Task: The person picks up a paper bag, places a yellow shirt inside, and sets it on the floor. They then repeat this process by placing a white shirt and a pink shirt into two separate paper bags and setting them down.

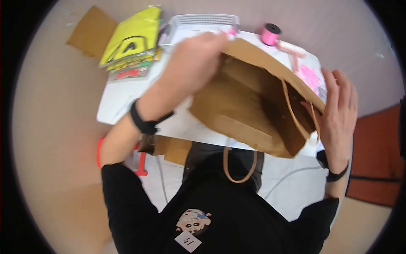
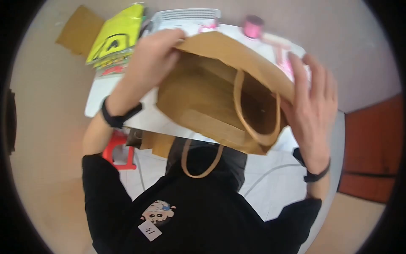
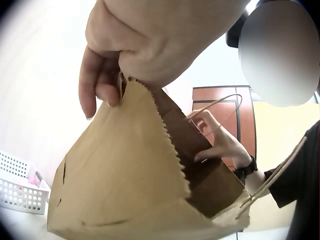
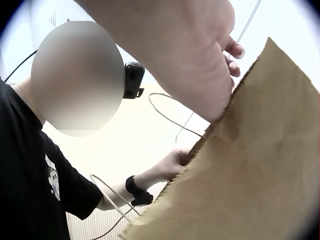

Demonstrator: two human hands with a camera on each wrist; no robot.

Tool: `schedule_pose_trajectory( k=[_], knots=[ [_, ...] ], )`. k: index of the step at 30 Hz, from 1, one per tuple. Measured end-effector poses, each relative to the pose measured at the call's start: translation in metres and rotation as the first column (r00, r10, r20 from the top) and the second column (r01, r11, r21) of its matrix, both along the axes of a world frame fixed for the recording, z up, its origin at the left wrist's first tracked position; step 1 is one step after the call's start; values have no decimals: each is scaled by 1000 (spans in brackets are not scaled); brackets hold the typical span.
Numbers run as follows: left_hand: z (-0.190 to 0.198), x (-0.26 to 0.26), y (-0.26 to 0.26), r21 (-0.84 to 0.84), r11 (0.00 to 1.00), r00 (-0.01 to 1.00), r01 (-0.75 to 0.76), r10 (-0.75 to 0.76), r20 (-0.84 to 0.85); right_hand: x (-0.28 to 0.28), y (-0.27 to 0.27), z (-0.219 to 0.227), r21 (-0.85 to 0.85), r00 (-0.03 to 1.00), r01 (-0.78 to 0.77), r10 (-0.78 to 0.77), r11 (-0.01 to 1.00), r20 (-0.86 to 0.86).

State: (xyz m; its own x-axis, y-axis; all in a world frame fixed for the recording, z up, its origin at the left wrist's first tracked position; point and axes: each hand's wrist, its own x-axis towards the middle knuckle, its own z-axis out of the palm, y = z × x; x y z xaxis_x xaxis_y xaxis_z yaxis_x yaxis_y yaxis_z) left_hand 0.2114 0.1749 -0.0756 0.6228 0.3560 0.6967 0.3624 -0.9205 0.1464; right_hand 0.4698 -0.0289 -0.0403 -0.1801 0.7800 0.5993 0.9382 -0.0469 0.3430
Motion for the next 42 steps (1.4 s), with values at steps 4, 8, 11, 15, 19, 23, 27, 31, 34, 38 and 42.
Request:
schedule_pose_trajectory(
  k=[4, 8, 11, 15, 19, 23, 27, 31, 34, 38, 42],
  knots=[
    [-16, 0, -8, 41, 998, 997, -55, 58, -60, 4, 25, 2, -172, 992, -126, 127, 977, -4],
    [-30, -15, -1, -228, 956, 981, 182, -193, -23, -11, 38, 3, -257, 966, -250, 259, 934, -1],
    [-61, -40, 29, -550, 726, 908, 414, -290, 301, -6, 44, -1, -244, 949, -299, 315, 922, 28],
    [-123, -122, 99, -759, 585, 520, 287, 570, 636, 5, 52, 3, -196, 964, -214, 240, 957, 116],
    [-156, -208, 174, -754, 502, 112, 424, 797, 594, 16, 63, -5, -213, 971, -165, 196, 963, 134],
    [-155, -229, 202, -756, 444, 65, 481, 842, 536, 16, 60, -9, -281, 986, -148, 164, 948, 35],
    [-160, -246, 233, -765, 411, 163, 496, 822, 546, 15, 53, -2, -325, 967, -255, 235, 911, -102],
    [-153, -260, 245, -744, 364, 201, 561, 811, 549, 24, 48, -5, -402, 970, -241, 212, 883, -116],
    [-144, -246, 226, -711, 484, 110, 510, 783, 612, 26, 57, -2, -406, 984, -178, 171, 897, -55],
    [-165, -224, 131, -594, 463, 88, 658, 736, 671, 23, 61, -2, -377, 986, -149, 165, 914, 12],
    [-207, -195, 6, -604, 343, 185, 719, 743, 643, 21, 59, -4, -391, 985, -168, 173, 905, -22]
  ],
)
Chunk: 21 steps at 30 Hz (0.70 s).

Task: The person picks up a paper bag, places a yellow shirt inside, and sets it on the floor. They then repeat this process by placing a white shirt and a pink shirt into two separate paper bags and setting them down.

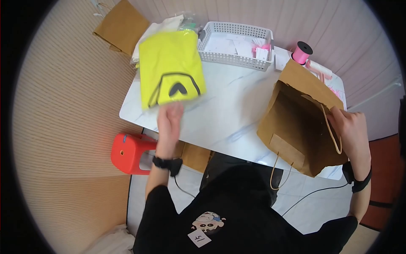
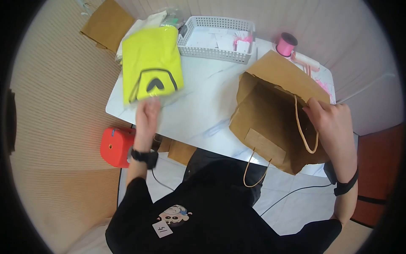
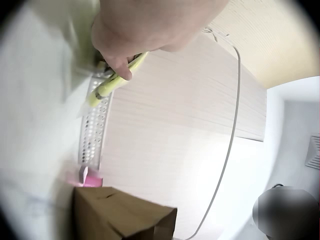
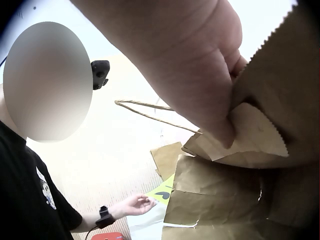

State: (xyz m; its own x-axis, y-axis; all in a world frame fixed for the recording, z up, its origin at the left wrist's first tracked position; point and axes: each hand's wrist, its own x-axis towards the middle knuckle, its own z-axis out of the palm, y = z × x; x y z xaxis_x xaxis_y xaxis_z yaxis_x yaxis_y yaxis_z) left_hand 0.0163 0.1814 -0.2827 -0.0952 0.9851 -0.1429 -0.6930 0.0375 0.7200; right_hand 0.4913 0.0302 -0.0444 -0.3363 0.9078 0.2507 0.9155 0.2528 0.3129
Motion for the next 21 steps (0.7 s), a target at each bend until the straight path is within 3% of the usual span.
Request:
schedule_pose_trajectory(
  k=[2, 3, 4, 5, 6, 7, 9, 10, 11, 12, 13, 16, 18, 20, 21],
  knots=[
    [-8, 12, -51, -60, 990, 984, 126, -133, -118, -2, -1, 1, -7, 1000, 17, -17, 1000, -2],
    [1, 15, -71, -200, 954, 951, 226, -260, -168, -3, -3, 0, -19, 1000, 13, -13, 1000, -6],
    [13, 9, -85, -212, 953, 953, 217, -254, -166, -3, -3, 0, -17, 1000, 10, -10, 1000, -17],
    [29, 0, -94, -330, 785, 634, 525, -619, -463, -4, -1, 1, -7, 1000, 7, -7, 1000, -27],
    [46, -9, -97, -538, 509, 106, 672, -786, -610, -3, 1, 2, -10, 1000, 1, -1, 1000, -30],
    [72, -15, -93, -545, 508, 107, 667, -789, -605, -4, 1, 2, -13, 1000, 2, -3, 1000, -25],
    [113, -27, -68, -639, 504, -110, 581, -729, -676, -6, 1, 2, -28, 1000, -2, 1, 1000, -24],
    [115, -34, -55, -462, 747, 20, 478, -535, -844, -9, 1, 2, -13, 1000, 5, -5, 1000, -17],
    [99, -45, -28, -257, 880, 4, 400, -282, -959, -11, 2, 1, 5, 1000, 10, -10, 1000, -9],
    [91, -51, 10, -38, 930, -108, 366, 2, -994, -13, 2, 1, 4, 1000, 6, -6, 1000, -9],
    [74, -58, 51, 170, 920, -207, 352, 254, -945, -14, 3, 0, 21, 1000, -2, 2, 1000, 12],
    [40, -63, 151, 456, 779, -173, 430, 567, -805, -13, 4, -2, 49, 999, -21, 20, 999, 36],
    [14, -73, 193, 397, 820, -185, 413, 502, -845, -12, 3, 1, 44, 999, -20, 19, 999, 42],
    [11, -75, 216, 331, 850, -192, 410, 436, -879, -11, 2, 2, 12, 999, -20, 20, 1000, 29],
    [13, -77, 222, 204, 899, -270, 388, 322, -907, -11, 1, 0, 17, 1000, -9, 9, 1000, -7]
  ],
)
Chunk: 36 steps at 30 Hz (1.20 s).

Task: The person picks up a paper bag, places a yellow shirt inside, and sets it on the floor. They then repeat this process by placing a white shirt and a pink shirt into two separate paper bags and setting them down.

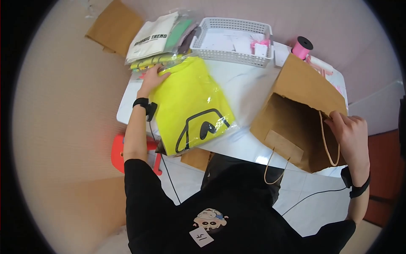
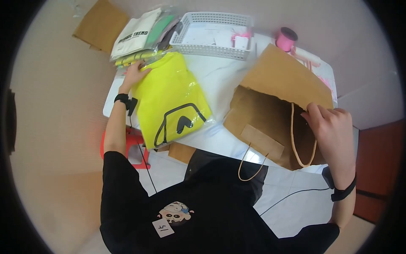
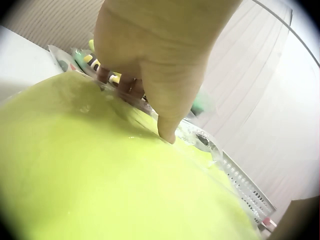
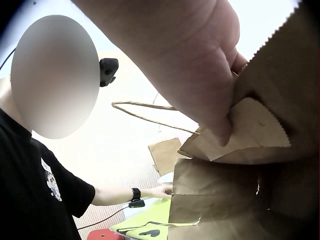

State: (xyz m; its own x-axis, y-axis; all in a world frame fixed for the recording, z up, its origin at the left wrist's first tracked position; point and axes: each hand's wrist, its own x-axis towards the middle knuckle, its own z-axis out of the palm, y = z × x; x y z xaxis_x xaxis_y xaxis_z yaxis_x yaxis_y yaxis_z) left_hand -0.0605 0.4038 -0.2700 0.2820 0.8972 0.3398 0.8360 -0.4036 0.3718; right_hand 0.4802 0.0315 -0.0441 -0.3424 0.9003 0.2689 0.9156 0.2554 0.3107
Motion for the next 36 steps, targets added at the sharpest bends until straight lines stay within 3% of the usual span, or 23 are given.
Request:
schedule_pose_trajectory(
  k=[2, 3, 5, 7, 9, 11, 12, 13, 14, 15, 17, 18, 22, 23, 25, 26, 27, 29, 30, 32, 33, 35, 36],
  knots=[
    [12, 8, 0, -190, 979, 995, -77, 63, -79, 3, 0, 2, -13, 1000, -12, 11, 1000, -21],
    [25, 14, -3, -194, 979, 995, -65, 50, -82, 4, 1, 2, -19, 998, -46, 45, 999, -37],
    [41, 18, -7, -342, 940, 915, -26, -116, -386, 4, 2, 3, -19, 999, -26, 25, 999, -43],
    [50, 19, -31, -462, 874, 951, 149, -254, -174, 7, -2, 2, -20, 999, 23, -24, 1000, -35],
    [28, 0, -30, -527, 839, 916, 135, -308, -256, 9, 0, -5, 68, 1000, -17, 18, 998, -19],
    [49, 21, -73, -622, 783, 953, 10, -195, -230, 7, 4, -2, 93, 1000, -3, 3, 996, -1],
    [39, 17, -86, -621, 783, 949, 29, -216, -229, 7, 5, -2, 124, 1000, -14, 13, 992, 7],
    [23, 8, -94, -620, 783, 996, 61, -84, -8, 10, 6, -3, 127, 1000, 9, -10, 992, 8],
    [21, 9, -107, -614, 784, 975, 96, 51, 218, 11, 6, -3, 137, 1000, -1, -2, 991, 27],
    [20, 11, -120, -611, 784, 975, 114, 29, 220, 14, 6, -3, 146, 999, -15, 8, 989, 45],
    [42, 36, -158, -810, 536, 922, 237, 139, 362, 15, 7, -4, 169, 999, 12, -19, 985, 41],
    [37, 30, -156, -871, 465, 962, 157, 127, 241, 14, 10, -5, 188, 999, 15, -22, 982, 35],
    [40, 18, -182, -908, 363, 925, 211, 225, 305, 7, 20, 5, 79, 991, 129, -132, 988, 32],
    [54, 16, -196, -906, 367, 929, 211, 214, 303, 8, 23, 5, 67, 991, 135, -135, 989, 4],
    [95, 9, -236, -756, 454, 592, 471, 473, 652, 8, 21, 10, 66, 988, 152, -151, 986, -31],
    [93, -20, -253, -564, 707, 706, 427, 128, 696, 7, 17, 20, 20, 992, 124, -124, 992, -2],
    [93, -46, -262, -279, 857, 787, 433, -209, 580, 7, 13, 26, -28, 995, 96, -96, 995, 25],
    [147, -18, -296, -409, 842, 499, 352, 200, 843, 7, 9, 27, -5, 998, 57, -57, 998, -34],
    [162, -11, -308, -405, 844, 504, 352, 193, 842, 6, 7, 28, 16, 997, 12, -10, 1000, -80],
    [184, 2, -331, -82, 991, 502, 109, 16, 865, 8, 9, 20, 58, 988, -35, 43, 998, -149],
    [201, 19, -341, -75, 991, 506, 108, 10, 863, 8, 10, 17, 93, 973, -81, 99, 992, -211],
    [231, 51, -352, -115, 993, 111, -34, 118, 987, 2, 6, 17, 75, 979, -32, 47, 997, -198],
    [238, 43, -354, -112, 988, 6, 101, 113, 994, -1, 4, 17, 51, 983, 16, -7, 999, -181]
  ],
)
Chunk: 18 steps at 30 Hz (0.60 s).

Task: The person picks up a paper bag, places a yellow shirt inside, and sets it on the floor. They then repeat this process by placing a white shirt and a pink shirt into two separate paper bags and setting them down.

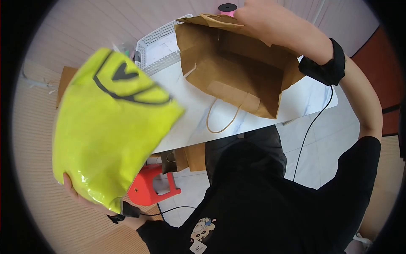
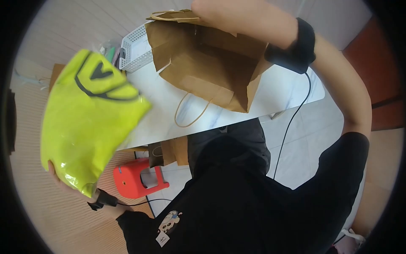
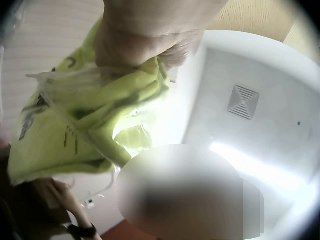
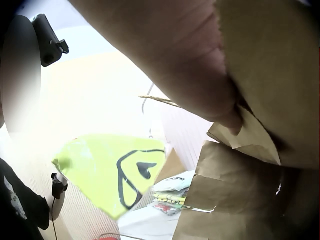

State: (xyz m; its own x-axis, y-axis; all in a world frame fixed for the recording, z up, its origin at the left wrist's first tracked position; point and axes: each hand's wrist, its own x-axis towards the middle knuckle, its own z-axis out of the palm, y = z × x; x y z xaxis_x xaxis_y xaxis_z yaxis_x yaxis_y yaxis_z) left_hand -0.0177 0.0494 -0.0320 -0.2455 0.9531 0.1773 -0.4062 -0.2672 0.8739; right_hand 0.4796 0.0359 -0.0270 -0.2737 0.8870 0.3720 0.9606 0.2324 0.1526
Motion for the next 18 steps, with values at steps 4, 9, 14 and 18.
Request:
schedule_pose_trajectory(
  k=[4, 9, 14, 18],
  knots=[
    [-101, 38, -50, 358, 926, 857, -120, 278, -434, -4, 1, 5, -216, 982, 85, -119, 973, -149],
    [-221, 100, -59, 754, 655, 335, 46, 701, -629, 13, -1, 6, -285, 971, -11, -57, 959, -230],
    [-238, 176, -85, -301, 746, 802, 595, -575, 161, 29, 21, -35, -92, 983, -105, 90, 990, -159],
    [-234, 198, -79, -355, 666, 752, 656, -538, 380, -3, 4, -58, -215, 981, 43, -82, 976, -176]
  ],
)
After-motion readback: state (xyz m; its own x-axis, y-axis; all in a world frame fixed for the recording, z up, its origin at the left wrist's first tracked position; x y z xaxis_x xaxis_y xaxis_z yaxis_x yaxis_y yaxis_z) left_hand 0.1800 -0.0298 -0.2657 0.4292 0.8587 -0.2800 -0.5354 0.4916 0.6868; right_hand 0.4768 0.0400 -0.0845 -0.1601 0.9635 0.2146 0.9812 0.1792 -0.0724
